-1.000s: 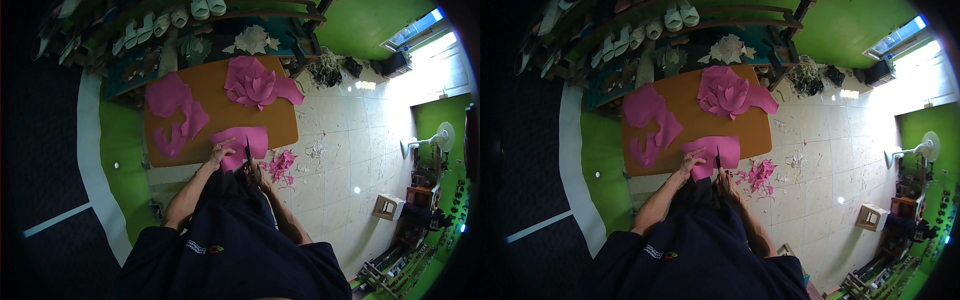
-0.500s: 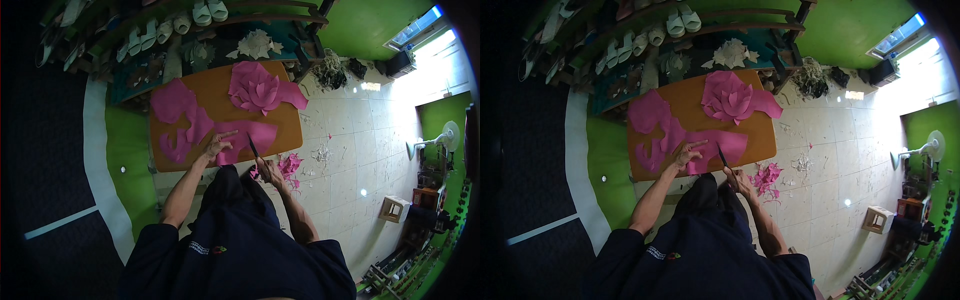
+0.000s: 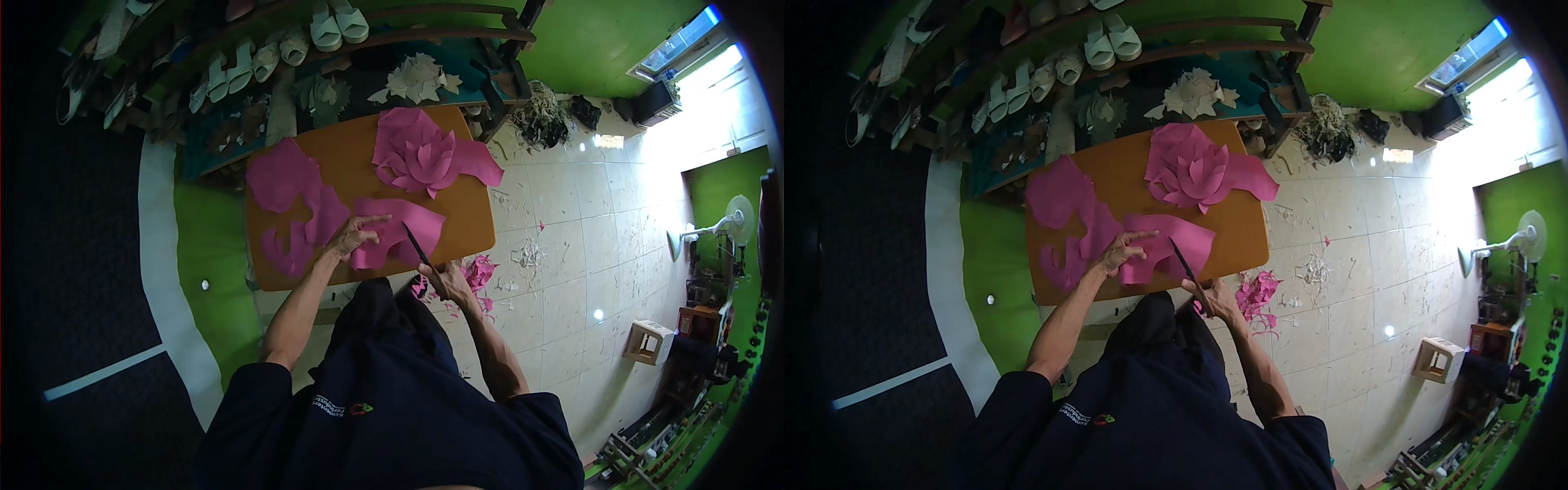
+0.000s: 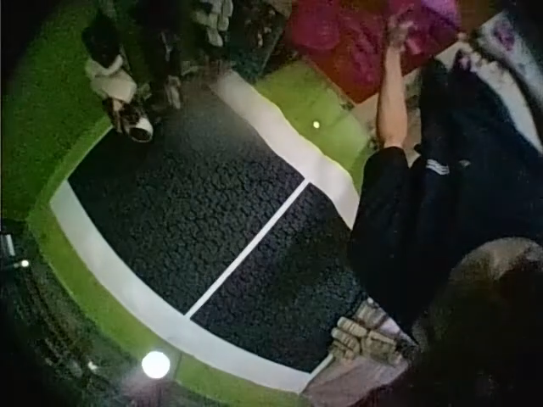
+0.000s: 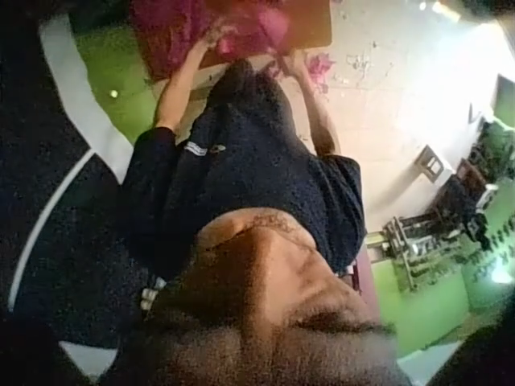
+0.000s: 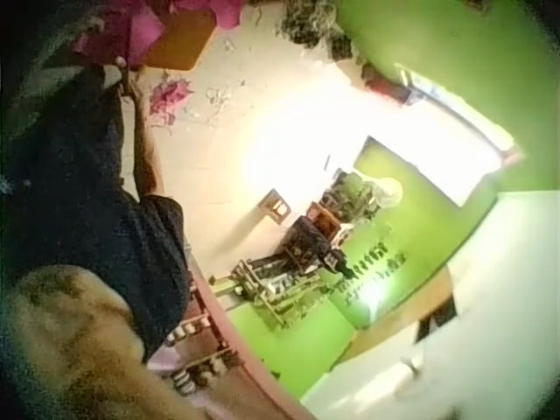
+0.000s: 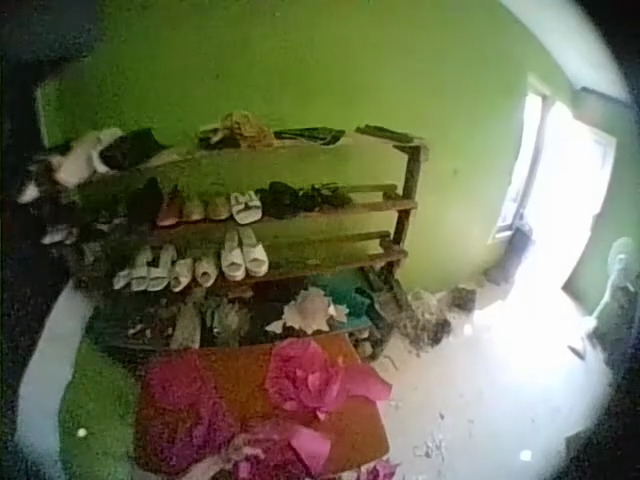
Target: The recorder uses scissors to cut various shapes out of a pink material, likely leather or synthetic fabric, on a work table.
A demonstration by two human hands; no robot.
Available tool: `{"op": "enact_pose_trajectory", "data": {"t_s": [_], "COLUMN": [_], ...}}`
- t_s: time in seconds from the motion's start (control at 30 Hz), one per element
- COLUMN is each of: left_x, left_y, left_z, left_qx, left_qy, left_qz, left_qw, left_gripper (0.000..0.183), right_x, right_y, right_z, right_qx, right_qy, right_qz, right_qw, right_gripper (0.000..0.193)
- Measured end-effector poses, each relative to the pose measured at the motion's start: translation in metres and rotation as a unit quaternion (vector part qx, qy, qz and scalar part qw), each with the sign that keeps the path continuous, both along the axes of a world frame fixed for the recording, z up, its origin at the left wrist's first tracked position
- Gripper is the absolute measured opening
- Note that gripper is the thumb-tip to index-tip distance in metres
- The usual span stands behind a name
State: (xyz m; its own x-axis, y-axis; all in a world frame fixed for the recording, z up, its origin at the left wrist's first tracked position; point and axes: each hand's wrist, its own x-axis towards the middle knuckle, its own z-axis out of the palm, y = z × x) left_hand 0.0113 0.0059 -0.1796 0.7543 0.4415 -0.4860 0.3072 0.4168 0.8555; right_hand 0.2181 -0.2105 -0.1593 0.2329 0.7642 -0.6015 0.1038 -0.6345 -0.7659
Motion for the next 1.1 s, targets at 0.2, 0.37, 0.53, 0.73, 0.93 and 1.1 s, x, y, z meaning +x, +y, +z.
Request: {"op": "enact_pose_trajectory", "data": {"t_s": [0.2,0.37,0.53,0.73,0.93,1.1], "left_x": [0.009,0.0,-0.001,-0.016,-0.012,-0.009], "left_y": [0.003,0.013,0.023,0.043,0.044,0.059], "left_z": [0.008,0.007,0.014,0.013,0.057,0.053], "left_qx": [-0.019,0.031,-0.011,0.008,-0.032,-0.187], "left_qy": [0.005,-0.02,-0.002,-0.036,-0.183,-0.277], "left_qz": [-0.006,0.011,0.012,0.017,0.222,0.372], "left_qw": [1.0,0.999,1.0,0.999,0.957,0.866], "left_gripper": [0.066,0.066,0.065,0.072,0.076,0.063], "right_x": [0.003,-0.006,-0.011,-0.015,-0.019,-0.035], "right_y": [0.033,0.061,0.085,0.128,0.127,0.11], "right_z": [-0.017,-0.003,-0.021,0.01,0.022,0.03], "right_qx": [-0.01,0.019,0.026,0.001,0.066,0.127], "right_qy": [0.005,-0.008,0.032,0.041,0.081,0.052], "right_qz": [0.041,0.036,-0.005,-0.015,-0.078,-0.076], "right_qw": [0.999,0.999,0.999,0.999,0.992,0.988], "right_gripper": [0.073,0.075,0.078,0.07,0.061,0.058]}}
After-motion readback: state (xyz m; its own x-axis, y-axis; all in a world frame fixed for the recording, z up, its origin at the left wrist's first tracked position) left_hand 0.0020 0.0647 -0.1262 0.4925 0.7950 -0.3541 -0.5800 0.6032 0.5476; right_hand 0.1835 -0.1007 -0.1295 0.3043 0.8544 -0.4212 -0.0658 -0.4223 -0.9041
